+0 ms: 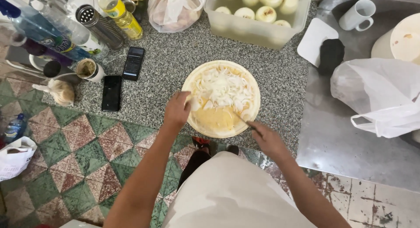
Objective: Slicing a peeled onion into thin pieces on a plate using a kitchen knife.
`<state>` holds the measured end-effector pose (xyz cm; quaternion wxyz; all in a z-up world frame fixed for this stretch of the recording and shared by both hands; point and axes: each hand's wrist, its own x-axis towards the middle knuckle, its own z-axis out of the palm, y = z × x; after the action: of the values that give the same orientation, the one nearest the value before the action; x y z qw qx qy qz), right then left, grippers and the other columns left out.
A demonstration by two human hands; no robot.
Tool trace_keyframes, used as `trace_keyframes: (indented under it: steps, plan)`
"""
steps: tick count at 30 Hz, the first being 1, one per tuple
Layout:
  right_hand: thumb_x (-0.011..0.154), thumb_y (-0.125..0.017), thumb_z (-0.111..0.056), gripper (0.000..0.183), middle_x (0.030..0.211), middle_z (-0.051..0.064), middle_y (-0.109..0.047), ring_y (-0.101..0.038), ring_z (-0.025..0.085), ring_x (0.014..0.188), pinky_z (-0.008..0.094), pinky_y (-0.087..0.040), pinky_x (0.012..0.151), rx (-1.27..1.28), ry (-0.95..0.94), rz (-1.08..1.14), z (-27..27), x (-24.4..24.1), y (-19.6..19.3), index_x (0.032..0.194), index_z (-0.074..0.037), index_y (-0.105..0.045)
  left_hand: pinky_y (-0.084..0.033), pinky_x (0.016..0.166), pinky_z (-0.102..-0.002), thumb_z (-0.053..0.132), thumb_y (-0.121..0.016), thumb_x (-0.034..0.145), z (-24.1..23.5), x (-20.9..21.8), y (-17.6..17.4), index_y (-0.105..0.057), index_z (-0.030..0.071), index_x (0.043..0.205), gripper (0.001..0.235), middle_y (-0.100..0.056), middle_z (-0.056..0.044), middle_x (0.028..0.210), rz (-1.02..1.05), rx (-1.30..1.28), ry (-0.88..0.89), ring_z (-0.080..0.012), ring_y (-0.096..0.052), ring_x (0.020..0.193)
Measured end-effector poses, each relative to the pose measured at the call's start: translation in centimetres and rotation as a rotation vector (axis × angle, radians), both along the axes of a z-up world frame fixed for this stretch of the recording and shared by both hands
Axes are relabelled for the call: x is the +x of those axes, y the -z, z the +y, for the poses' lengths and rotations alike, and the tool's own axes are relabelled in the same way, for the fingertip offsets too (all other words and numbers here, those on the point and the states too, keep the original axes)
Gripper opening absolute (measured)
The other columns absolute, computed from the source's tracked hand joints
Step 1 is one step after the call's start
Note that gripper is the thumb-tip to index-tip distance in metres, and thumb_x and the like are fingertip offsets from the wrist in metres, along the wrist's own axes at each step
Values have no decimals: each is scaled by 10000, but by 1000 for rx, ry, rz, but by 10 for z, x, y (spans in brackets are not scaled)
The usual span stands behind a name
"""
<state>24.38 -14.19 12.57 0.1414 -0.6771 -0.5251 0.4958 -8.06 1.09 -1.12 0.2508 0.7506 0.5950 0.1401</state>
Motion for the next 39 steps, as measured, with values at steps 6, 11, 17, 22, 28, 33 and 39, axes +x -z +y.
trace_keyframes:
  steps: [6, 11, 17, 22, 28, 33, 39]
  plan:
    - [1062, -463, -296, 461, 1421, 204, -598, -545, 417, 1338, 545, -419, 1133, 52, -261, -9, 18, -34, 67, 1487, -127, -522, -556, 980, -556, 239, -694, 959, -18, 14, -10, -535, 117, 1448, 528, -547, -208, 1395, -28, 46, 97, -434, -643, 1195]
    - [1052, -465, -332, 466, 1410, 181, -613, -563, 395, 1315, 532, -437, 1117, 60, -164, -51, 32, -54, 60, 1486, -177, -536, -579, 934, -522, 174, -690, 923, -3, 13, 15, -546, 129, 1438, 537, -570, -191, 1353, -9, 76, 171, -409, -673, 1136]
    - [1050, -498, -316, 440, 1380, 150, -647, -589, 365, 1300, 499, -461, 1109, 41, -46, -84, 26, -60, 65, 1462, -182, -575, -566, 829, -451, 132, -692, 847, -4, -10, 41, -541, 116, 1398, 572, -534, -152, 1221, 4, 291, 207, -352, -656, 1023]
    - [1043, -519, -393, 444, 1384, 98, -649, -599, 307, 1293, 478, -466, 1108, 15, 104, -132, 26, -78, 65, 1462, -257, -578, -580, 810, -474, 215, -731, 809, -13, -11, 33, -589, 157, 1385, 596, -544, -148, 1217, -4, 212, 251, -392, -644, 1056]
    - [1050, -486, -294, 455, 1383, 158, -642, -599, 372, 1284, 496, -477, 1085, 37, 176, -94, 23, -119, 39, 1493, -213, -551, -601, 862, -520, 259, -807, 862, -12, 3, 19, -507, 74, 1393, 637, -551, -230, 1226, -201, 69, 294, -478, -641, 1106]
    - [1039, -524, -363, 525, 1401, 193, -597, -568, 401, 1303, 529, -467, 1106, -2, 179, -119, 1, -130, 96, 1540, -228, -443, -627, 772, -434, 123, -746, 908, -14, -3, 19, -538, 55, 1205, 369, -537, -175, 1194, -347, 16, 242, -388, -675, 999]
    - [1043, -443, -502, 477, 1331, 150, -634, -641, 384, 1217, 523, -512, 1057, -140, 70, -316, 10, -141, 122, 1476, -307, -396, -633, 796, -420, 135, -764, 921, -12, -4, 20, -525, 39, 1164, 355, -518, -186, 1198, -553, -214, 147, -424, -678, 1049]
